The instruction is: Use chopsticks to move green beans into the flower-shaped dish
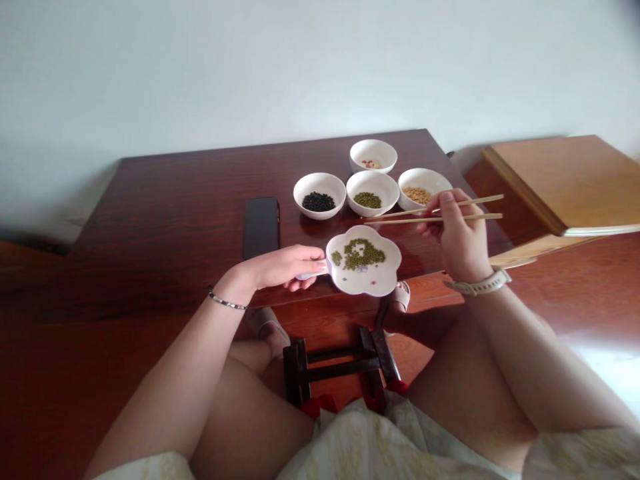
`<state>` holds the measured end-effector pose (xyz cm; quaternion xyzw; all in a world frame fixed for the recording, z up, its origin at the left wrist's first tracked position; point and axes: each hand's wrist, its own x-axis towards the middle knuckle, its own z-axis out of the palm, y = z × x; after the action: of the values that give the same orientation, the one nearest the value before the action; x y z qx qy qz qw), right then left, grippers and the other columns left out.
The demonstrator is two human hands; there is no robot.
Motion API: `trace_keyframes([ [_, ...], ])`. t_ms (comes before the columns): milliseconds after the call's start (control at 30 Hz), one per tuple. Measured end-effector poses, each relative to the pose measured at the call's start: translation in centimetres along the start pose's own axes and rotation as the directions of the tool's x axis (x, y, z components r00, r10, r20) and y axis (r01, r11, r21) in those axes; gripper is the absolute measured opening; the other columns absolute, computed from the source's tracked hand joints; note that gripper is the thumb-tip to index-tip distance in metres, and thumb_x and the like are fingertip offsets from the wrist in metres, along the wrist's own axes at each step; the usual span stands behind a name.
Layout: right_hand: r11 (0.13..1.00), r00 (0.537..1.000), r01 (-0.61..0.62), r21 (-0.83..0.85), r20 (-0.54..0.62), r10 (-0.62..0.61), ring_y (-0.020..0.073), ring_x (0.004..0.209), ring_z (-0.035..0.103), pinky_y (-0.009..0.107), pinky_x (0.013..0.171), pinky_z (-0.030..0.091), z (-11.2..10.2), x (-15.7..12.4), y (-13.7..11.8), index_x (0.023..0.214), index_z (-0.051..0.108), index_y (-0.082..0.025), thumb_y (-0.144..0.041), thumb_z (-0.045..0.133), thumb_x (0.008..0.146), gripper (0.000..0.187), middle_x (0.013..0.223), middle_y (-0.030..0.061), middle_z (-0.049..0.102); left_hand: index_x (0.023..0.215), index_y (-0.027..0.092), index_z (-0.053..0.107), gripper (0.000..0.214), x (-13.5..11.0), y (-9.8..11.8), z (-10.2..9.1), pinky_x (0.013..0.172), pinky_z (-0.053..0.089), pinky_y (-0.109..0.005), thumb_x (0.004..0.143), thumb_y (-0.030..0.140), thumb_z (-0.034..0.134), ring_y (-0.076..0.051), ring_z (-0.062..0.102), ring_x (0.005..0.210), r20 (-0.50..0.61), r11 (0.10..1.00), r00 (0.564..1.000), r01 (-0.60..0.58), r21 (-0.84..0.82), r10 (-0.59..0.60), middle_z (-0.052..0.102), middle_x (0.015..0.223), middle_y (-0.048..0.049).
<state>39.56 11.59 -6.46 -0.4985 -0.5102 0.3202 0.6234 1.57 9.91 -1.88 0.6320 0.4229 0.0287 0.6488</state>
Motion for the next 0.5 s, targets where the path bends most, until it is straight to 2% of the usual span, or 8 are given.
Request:
trace_keyframes([
  [233,0.995,0.997,0.031,-0.096,0.074,-0.024,0.0187,0.064,0.069,0.037,0.056,0.059,1.2,-1.3,0.6,0.099,0.068,-0.031,-0.087,0.074,0.122,0.061,0.084,0.0032,0.072,0.107,0.023,0.066,0.04,-1.5,-0.8,-0.3,0.066,0.042,-0.03,0.124,0.058,0.078,-0.015,0.052,0.071,-0.044,0.999,0.999,0.009,0.041,-0.007,0.063,0.088,0.0017],
  [500,0.996,0.999,-0.005,-0.088,0.05,0.01,0.0156,0.065,0.07,0.033,0.06,0.059,2.1,-2.0,-0.5,0.097,0.067,-0.029,-0.088,0.076,0.119,0.064,0.08,0.001,0.071,0.109,0.024,0.065,0.039,-2.2,-1.1,0.0,0.065,0.041,-0.031,0.123,0.059,0.078,-0.016,0.052,0.071,-0.067,0.998,0.997,0.045,0.047,-0.041,0.063,0.089,0.0021],
])
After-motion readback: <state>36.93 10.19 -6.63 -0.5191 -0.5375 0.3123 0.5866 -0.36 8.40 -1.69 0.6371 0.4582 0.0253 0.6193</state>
